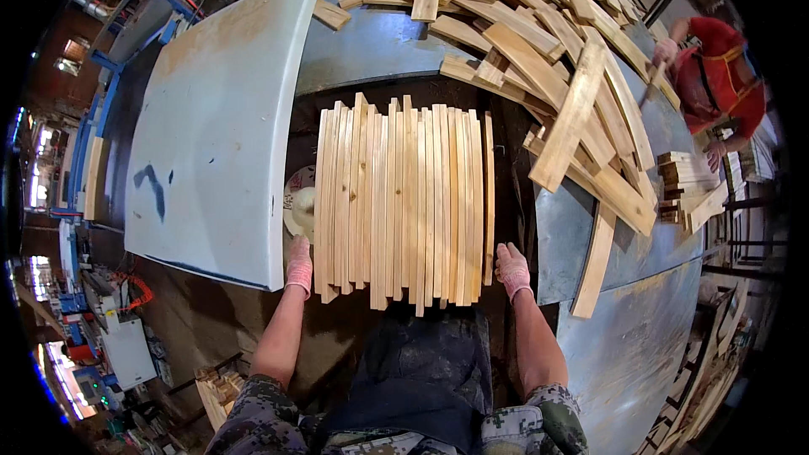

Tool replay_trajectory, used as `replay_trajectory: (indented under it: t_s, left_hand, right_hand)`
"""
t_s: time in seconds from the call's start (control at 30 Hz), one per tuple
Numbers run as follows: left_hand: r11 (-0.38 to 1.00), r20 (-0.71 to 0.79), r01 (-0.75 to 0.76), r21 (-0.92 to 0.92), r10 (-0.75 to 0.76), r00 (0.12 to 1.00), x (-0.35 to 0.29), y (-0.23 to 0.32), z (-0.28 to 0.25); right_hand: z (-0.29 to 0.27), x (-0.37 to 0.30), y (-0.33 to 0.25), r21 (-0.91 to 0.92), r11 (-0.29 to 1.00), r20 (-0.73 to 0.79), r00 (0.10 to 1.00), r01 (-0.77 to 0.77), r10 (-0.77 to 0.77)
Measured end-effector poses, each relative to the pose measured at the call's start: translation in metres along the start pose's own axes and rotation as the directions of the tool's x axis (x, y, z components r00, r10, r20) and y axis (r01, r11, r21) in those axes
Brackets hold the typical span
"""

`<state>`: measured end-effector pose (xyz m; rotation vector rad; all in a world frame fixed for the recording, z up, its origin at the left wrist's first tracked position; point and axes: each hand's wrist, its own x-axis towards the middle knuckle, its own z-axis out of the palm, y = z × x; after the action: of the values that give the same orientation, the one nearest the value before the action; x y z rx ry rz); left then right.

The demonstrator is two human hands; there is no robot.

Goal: The person repeatedly picks up stacks of light-colored wooden planks from a metal workbench and places them onto a conveyor belt. The worker aligns the planks and moves them in batches, while other workers are visible in the background performing similar tasks.

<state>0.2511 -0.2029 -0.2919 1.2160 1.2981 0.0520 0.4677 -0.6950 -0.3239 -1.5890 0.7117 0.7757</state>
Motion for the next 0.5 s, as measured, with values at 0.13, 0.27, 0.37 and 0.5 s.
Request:
replay_trajectory:
  t_s: [0.13, 0.27, 0.37, 0.5]
  left_hand:
    - [0.999, 0.047, -0.002, -0.039, 0.003, 0.999, 0.051, -0.040, -0.017]
    - [0.998, 0.206, -0.055, 0.033, 0.047, 0.977, 0.037, -0.004, 0.013]
    - [0.983, 0.234, 0.106, -0.150, -0.069, 0.970, 0.048, 0.011, 0.017]
    - [0.982, 0.376, 0.096, -0.160, -0.030, 0.926, 0.067, 0.011, 0.025]
  right_hand:
    - [0.020, 0.016, -0.005, -0.191, 0.981, -0.030, 0.999, 0.039, -0.045]
    - [0.011, 0.030, 0.006, -0.235, 0.968, -0.039, 0.994, 0.089, -0.101]
    - [0.011, 0.036, 0.001, -0.263, 0.965, -0.026, 1.000, -0.004, -0.003]
    - [0.018, 0.049, 0.000, -0.246, 0.968, -0.100, 0.995, -0.052, 0.028]
